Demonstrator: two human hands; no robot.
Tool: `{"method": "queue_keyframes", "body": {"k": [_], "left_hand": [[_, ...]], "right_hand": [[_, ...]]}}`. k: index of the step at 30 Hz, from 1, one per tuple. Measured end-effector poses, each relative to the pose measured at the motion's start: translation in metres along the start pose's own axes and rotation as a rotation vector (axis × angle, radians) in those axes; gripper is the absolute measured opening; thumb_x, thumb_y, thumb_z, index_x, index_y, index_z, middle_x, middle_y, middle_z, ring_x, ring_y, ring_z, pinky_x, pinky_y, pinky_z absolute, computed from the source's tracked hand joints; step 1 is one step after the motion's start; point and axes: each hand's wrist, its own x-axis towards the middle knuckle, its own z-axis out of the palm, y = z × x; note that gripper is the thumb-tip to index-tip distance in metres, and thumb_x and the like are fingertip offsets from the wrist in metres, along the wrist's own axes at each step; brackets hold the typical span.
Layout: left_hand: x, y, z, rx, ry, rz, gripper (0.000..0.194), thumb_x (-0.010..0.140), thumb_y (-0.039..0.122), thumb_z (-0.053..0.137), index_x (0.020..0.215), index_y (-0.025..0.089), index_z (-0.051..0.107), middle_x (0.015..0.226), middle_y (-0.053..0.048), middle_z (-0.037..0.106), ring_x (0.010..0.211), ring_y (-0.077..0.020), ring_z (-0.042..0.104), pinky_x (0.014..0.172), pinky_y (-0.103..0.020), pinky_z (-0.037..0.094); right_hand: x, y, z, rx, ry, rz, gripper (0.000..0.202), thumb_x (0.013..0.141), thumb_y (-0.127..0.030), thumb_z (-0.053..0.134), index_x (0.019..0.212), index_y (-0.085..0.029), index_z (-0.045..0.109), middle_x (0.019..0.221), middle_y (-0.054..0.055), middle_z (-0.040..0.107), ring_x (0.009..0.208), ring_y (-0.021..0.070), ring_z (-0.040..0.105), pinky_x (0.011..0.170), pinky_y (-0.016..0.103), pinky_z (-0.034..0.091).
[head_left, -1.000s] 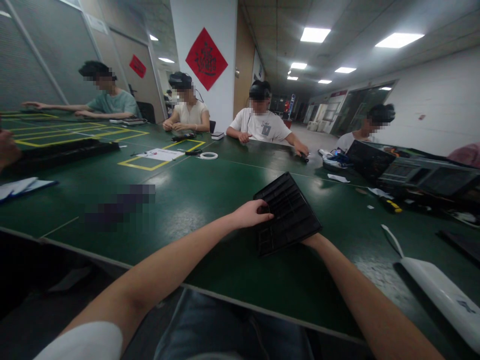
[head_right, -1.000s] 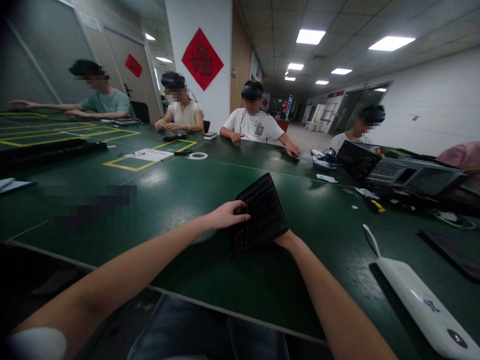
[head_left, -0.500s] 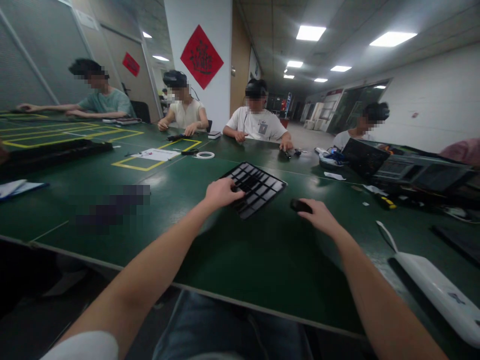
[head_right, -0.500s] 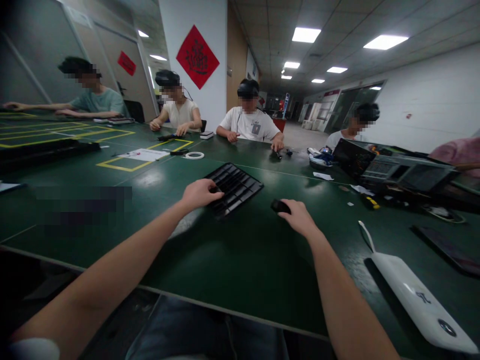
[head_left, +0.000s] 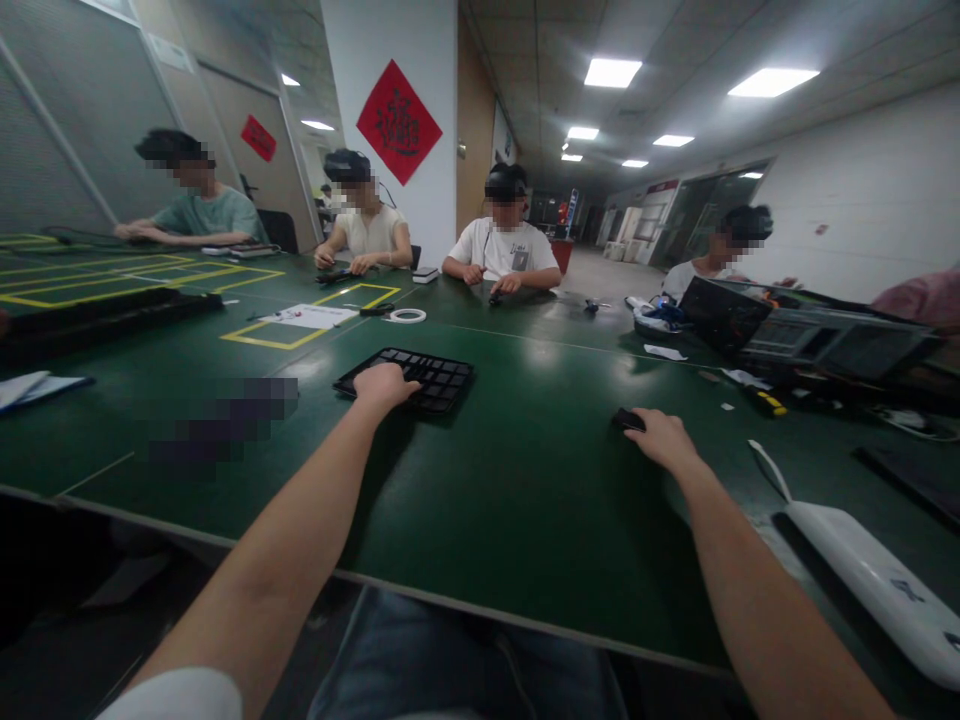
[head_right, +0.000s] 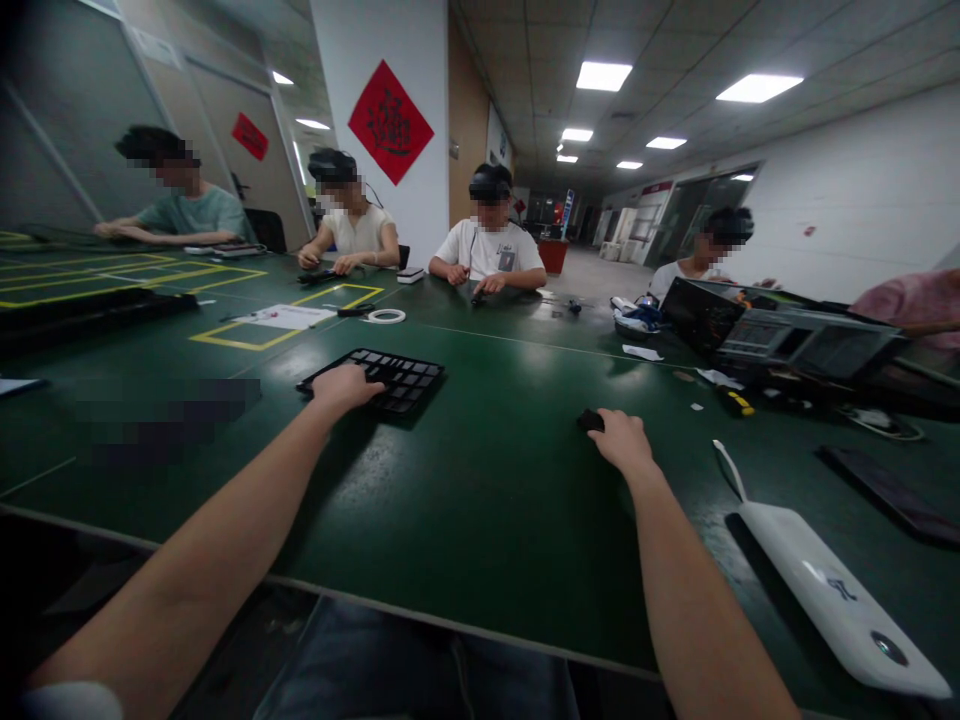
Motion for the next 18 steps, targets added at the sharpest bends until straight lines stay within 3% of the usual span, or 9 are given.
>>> {"method": "queue_keyframes", "body": {"k": [2,5,8,11,14,18], "left_hand": [[-0.008,0.020,0.005,0.020,0.024,0.086,0.045,0.070,0.051,0.047,0.085,0.012,0.062,0.097,-0.016,0.061,0.092,-0.0300,0.056,0.071,-0.034,0.044],[-0.030,0.056,0.014,-0.046,0.070,0.322,0.041,0.072,0.050,0.047,0.084,0.013,0.060,0.094,-0.014,0.061,0.088,-0.0267,0.057,0.070,-0.032,0.044],[-0.056,0.087,0.023,-0.213,0.103,0.566,0.041,0.074,0.050,0.047,0.091,0.014,0.056,0.095,-0.011,0.060,0.088,-0.0238,0.056,0.071,-0.031,0.043],[-0.076,0.103,0.028,-0.384,0.072,0.755,0.039,0.076,0.045,0.048,0.098,0.014,0.053,0.094,-0.009,0.058,0.086,-0.0211,0.055,0.073,-0.031,0.043],[-0.087,0.108,0.033,-0.534,0.064,0.797,0.039,0.078,0.044,0.047,0.102,0.013,0.049,0.097,-0.010,0.057,0.088,-0.0209,0.054,0.074,-0.032,0.043],[-0.091,0.109,0.039,-0.704,0.057,0.784,0.042,0.079,0.044,0.045,0.107,0.013,0.045,0.099,-0.011,0.055,0.088,-0.0202,0.053,0.075,-0.033,0.044]], "right_hand": [[-0.002,-0.016,0.003,0.083,0.038,-0.120,0.047,0.076,-0.031,0.049,0.118,-0.012,0.047,0.113,0.012,0.051,0.105,0.0284,0.044,0.089,0.040,0.036],[-0.009,-0.046,0.008,0.262,0.055,-0.302,0.047,0.071,-0.028,0.056,0.115,-0.013,0.050,0.110,0.010,0.053,0.105,0.0266,0.043,0.093,0.042,0.033],[-0.021,-0.076,0.012,0.661,-0.015,-0.460,0.041,0.068,-0.022,0.057,0.108,-0.014,0.054,0.107,0.008,0.055,0.103,0.0221,0.048,0.095,0.041,0.033],[-0.031,-0.096,0.015,1.030,-0.102,-0.416,0.036,0.065,-0.023,0.060,0.100,-0.017,0.056,0.108,0.006,0.056,0.101,0.0205,0.051,0.094,0.040,0.036],[-0.035,-0.105,0.016,1.107,-0.117,-0.386,0.027,0.069,-0.023,0.055,0.095,-0.018,0.058,0.104,0.006,0.058,0.093,0.0207,0.055,0.087,0.041,0.042],[-0.033,-0.102,0.018,1.090,-0.067,-0.560,0.026,0.070,-0.024,0.056,0.094,-0.016,0.059,0.099,0.007,0.060,0.090,0.0210,0.056,0.082,0.038,0.046]]}}
